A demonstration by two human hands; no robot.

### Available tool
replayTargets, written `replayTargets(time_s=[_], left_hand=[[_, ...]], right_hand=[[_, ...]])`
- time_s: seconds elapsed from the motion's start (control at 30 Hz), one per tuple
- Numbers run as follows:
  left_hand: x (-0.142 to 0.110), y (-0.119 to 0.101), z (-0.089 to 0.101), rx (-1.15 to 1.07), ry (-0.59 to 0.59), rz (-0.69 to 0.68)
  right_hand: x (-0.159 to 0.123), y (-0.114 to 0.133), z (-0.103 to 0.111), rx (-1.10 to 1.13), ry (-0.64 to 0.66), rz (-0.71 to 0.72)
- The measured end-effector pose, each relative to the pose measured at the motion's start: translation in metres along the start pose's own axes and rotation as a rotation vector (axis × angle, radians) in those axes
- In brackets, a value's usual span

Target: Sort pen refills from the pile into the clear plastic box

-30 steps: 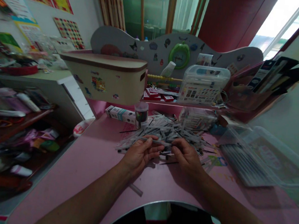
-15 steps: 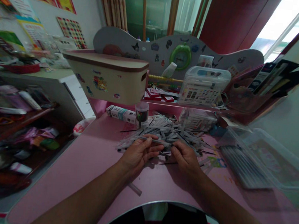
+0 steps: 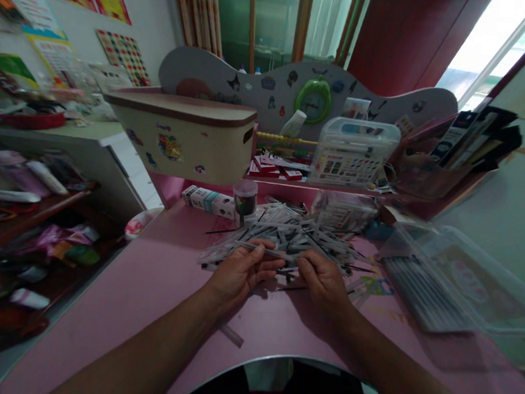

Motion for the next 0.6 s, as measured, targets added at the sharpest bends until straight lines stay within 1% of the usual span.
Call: replayTargets(time_s=[0.2, 0.37, 0.6], left_hand=[[0.0009, -0.0005, 0.0016, 0.006, -0.013, -0.01], [0.0003, 0.0003, 0.0021, 0.017, -0.029, -0.003], [0.0009, -0.0007, 0.0022, 0.026, -0.024, -0.012]], right_hand=[[-0.0002, 0.0021, 0.0042, 0.048, 0.015, 0.046], [-0.0024, 0.0045, 0.0044, -0.034, 0.021, 0.06], [-0.0019, -0.0053, -0.0004, -0.022, 0.033, 0.031]])
Point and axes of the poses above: each hand's wrist, its own x-axis towards the middle knuckle, its own z-axis out of the back of the hand, y = z × x, the point moved 7 cm from there along x, towards the middle knuckle, and after that the axes turned 6 degrees about z, right-handed, at the moved point
